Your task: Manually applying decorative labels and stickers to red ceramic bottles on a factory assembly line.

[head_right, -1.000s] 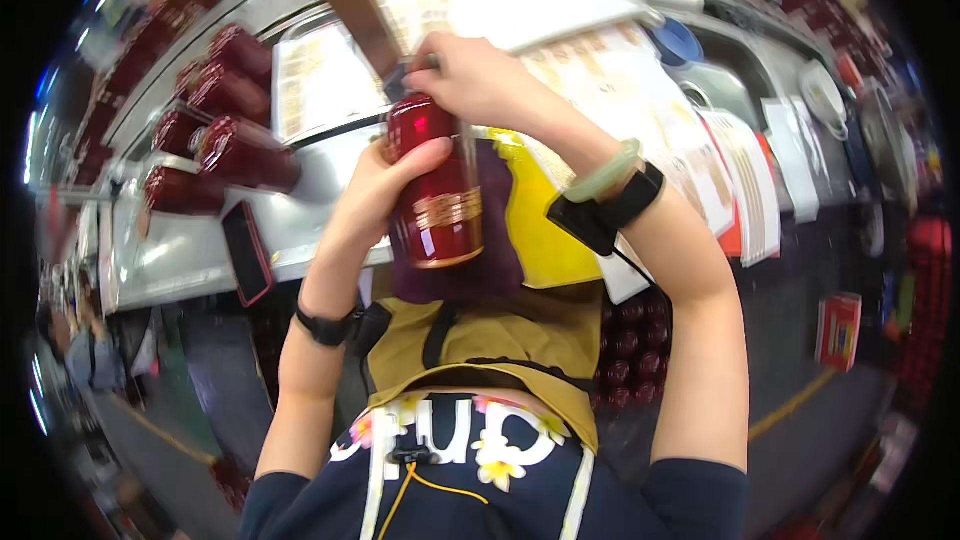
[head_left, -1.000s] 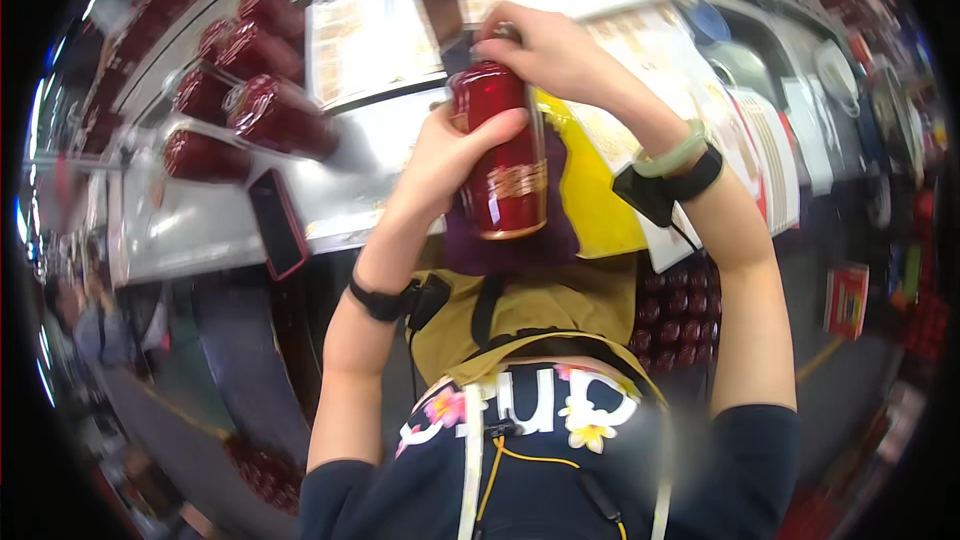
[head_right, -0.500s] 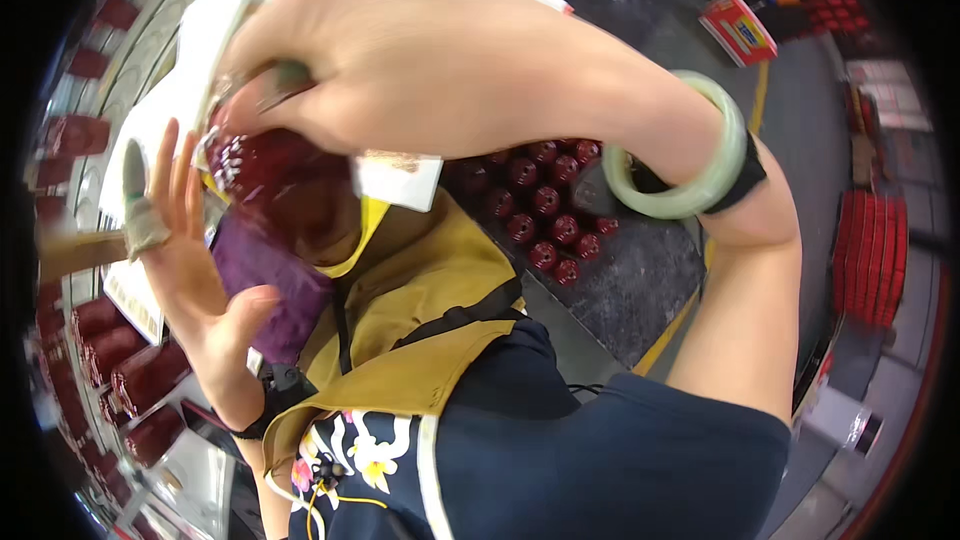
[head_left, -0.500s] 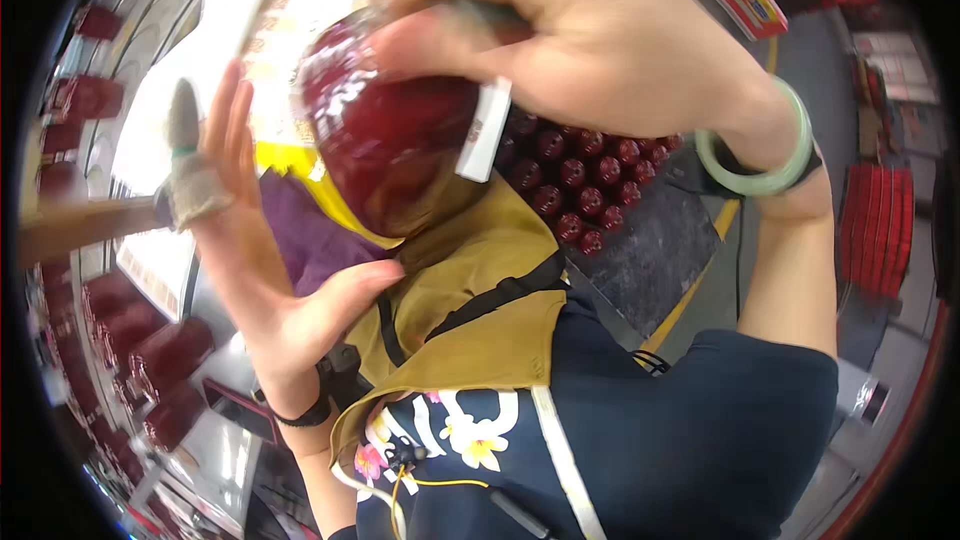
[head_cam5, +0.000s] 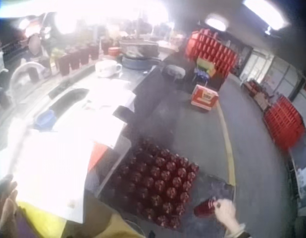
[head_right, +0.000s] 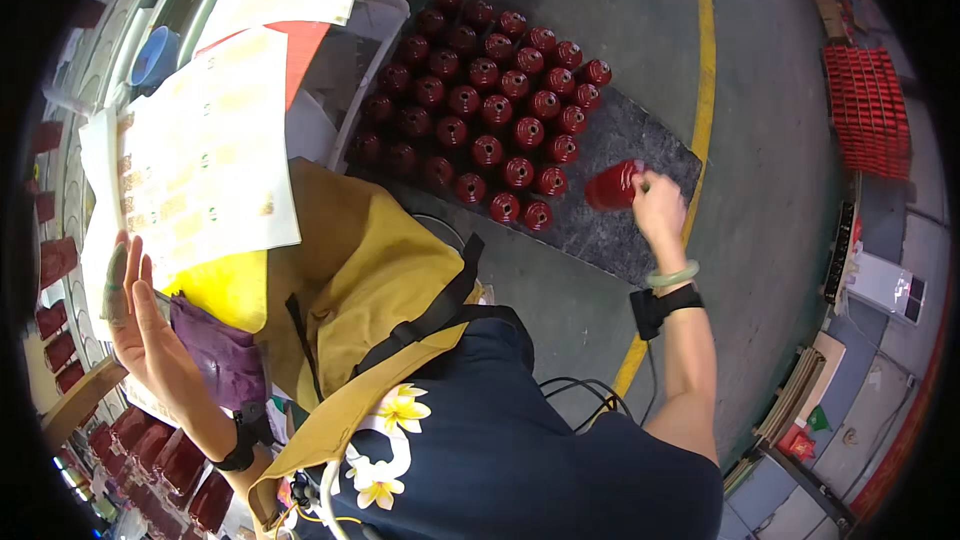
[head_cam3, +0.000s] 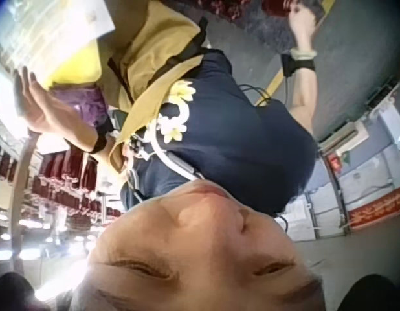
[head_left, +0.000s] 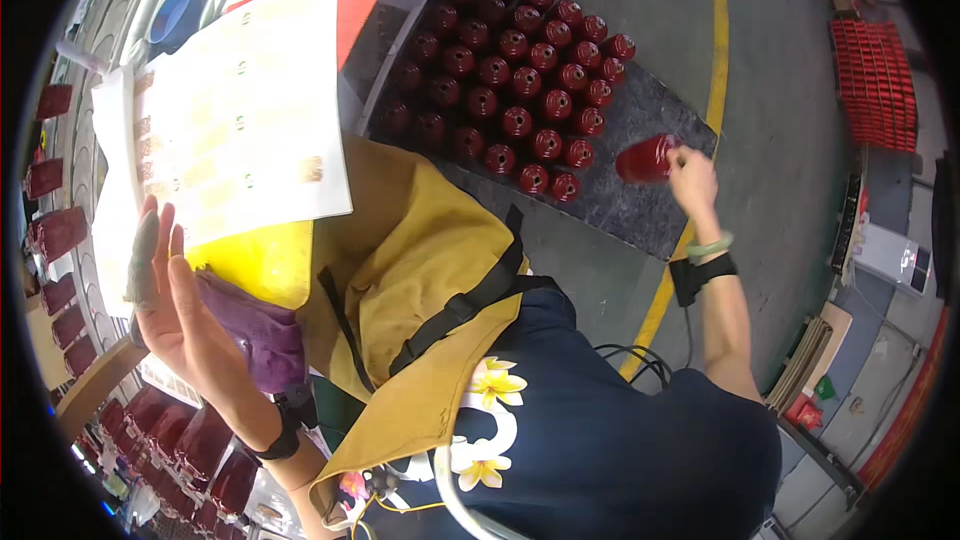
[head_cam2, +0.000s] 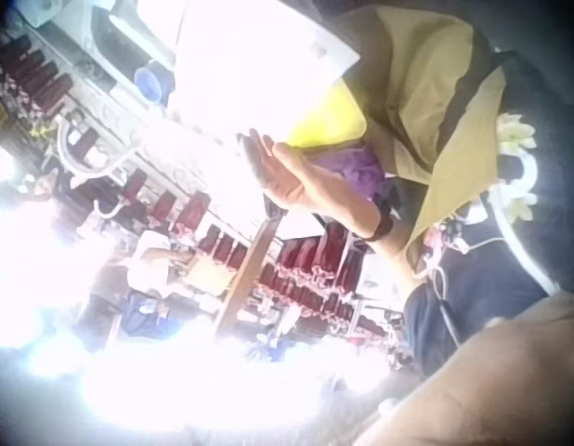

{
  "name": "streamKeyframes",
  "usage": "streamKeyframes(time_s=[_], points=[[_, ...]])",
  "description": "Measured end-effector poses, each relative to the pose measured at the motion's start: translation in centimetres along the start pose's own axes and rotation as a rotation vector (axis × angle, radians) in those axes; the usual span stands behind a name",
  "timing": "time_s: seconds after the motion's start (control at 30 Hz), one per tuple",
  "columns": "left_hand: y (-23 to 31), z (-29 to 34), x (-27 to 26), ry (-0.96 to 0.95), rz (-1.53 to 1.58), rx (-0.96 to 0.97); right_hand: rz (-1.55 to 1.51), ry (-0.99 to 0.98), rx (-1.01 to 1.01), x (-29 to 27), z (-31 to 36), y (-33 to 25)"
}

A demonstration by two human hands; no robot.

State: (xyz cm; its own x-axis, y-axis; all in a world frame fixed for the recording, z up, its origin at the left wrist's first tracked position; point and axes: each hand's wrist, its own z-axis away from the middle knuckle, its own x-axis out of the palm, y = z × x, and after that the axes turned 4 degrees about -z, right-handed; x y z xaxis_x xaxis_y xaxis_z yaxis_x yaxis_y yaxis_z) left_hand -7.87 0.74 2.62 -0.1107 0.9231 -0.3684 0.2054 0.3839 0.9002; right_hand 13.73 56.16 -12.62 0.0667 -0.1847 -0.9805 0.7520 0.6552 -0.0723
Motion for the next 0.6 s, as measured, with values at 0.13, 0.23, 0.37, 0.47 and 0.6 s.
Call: streamKeyframes(time_s=[0.13, 0.23, 0.37, 0.47, 0.6], points=[[0.1, 0.7, 1.0, 0.034, -0.032, -0.042, -0.092, -0.030, 0.274, 11.3, 3.5, 5.8], [0.8, 0.9, 1.9, 0.009, -0.042, -0.012, -0.188, -0.106, 0.498, 18.6, 4.9, 7.2], [1.7, 1.0, 3.4, -0.012, -0.031, 0.031, -0.290, -0.120, 0.531, 26.4, 5.4, 9.2], [2.9, 1.7, 4.2, 0.010, -0.068, 0.055, -0.330, -0.098, 0.635, 29.4, 5.5, 7.4], [2.9, 2.4, 4.9, -0.032, -0.029, 0.056, -0.348, -0.184, 0.765, 34.4, 5.6, 8.6]])
